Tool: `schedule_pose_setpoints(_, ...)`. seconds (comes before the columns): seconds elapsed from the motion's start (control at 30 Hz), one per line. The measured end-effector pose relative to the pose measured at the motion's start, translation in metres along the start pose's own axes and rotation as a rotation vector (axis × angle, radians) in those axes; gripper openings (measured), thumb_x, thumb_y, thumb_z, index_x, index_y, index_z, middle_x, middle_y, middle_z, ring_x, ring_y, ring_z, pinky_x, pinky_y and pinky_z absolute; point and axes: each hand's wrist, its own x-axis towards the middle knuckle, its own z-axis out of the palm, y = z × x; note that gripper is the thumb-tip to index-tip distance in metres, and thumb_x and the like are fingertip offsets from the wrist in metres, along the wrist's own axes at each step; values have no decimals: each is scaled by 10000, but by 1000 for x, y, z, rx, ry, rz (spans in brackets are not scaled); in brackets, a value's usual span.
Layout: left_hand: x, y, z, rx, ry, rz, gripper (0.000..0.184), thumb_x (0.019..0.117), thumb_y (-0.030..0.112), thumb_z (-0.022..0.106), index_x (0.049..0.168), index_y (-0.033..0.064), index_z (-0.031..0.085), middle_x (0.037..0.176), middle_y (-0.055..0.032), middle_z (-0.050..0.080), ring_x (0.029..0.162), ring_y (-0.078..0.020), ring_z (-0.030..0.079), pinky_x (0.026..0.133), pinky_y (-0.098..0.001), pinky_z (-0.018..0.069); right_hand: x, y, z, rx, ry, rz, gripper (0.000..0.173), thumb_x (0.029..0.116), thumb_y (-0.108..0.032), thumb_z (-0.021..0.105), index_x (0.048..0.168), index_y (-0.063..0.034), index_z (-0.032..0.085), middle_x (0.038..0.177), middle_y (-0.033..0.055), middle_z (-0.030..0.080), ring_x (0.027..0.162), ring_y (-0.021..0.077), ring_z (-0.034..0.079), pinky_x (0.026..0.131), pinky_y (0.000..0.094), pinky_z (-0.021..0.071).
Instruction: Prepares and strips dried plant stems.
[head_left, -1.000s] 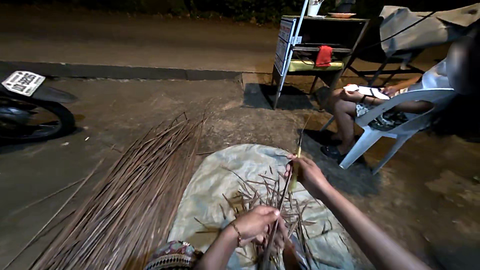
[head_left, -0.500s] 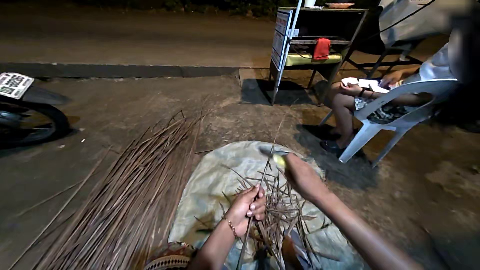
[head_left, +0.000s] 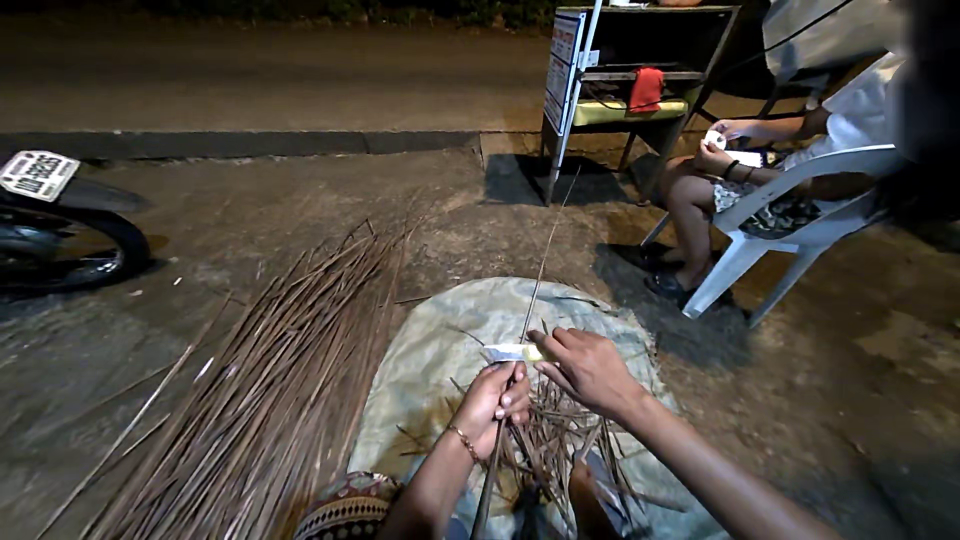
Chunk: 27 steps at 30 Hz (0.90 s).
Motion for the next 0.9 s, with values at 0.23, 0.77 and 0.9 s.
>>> schedule_pose_setpoints(0.23, 1, -1, 0, 58, 9, 33, 418, 1133, 189, 201, 835, 131, 488, 531, 96, 403, 410, 3, 367, 436, -138, 370, 7, -3, -23, 408, -327, 136, 439, 1097, -350, 393, 1184, 5, 635, 960, 182, 690, 856, 353, 704, 724, 530, 558)
schedule_pose_setpoints(0.77, 2, -7, 9, 62, -35, -67, 434, 1142, 240, 215, 805, 145, 471, 505, 104, 366, 386, 11, 337, 412, -131, 343, 3, 53, -36, 329, -313, 549, 434, 1090, -352, 433, 1282, -9, 617, 974, 239, 700, 915, 449, 690, 796, 648, 507)
schedule_pose_setpoints(0.9, 0, -11, 7, 7, -70, -99, 463, 1139, 245, 206, 775, 152, 476, 514, 97, 399, 387, 11, 357, 411, -129, 355, -4, 83, -49, 267, -223, 690, 480, 1096, -377, 393, 1338, -12, 590, 1005, 261, 692, 951, 470, 676, 818, 663, 485)
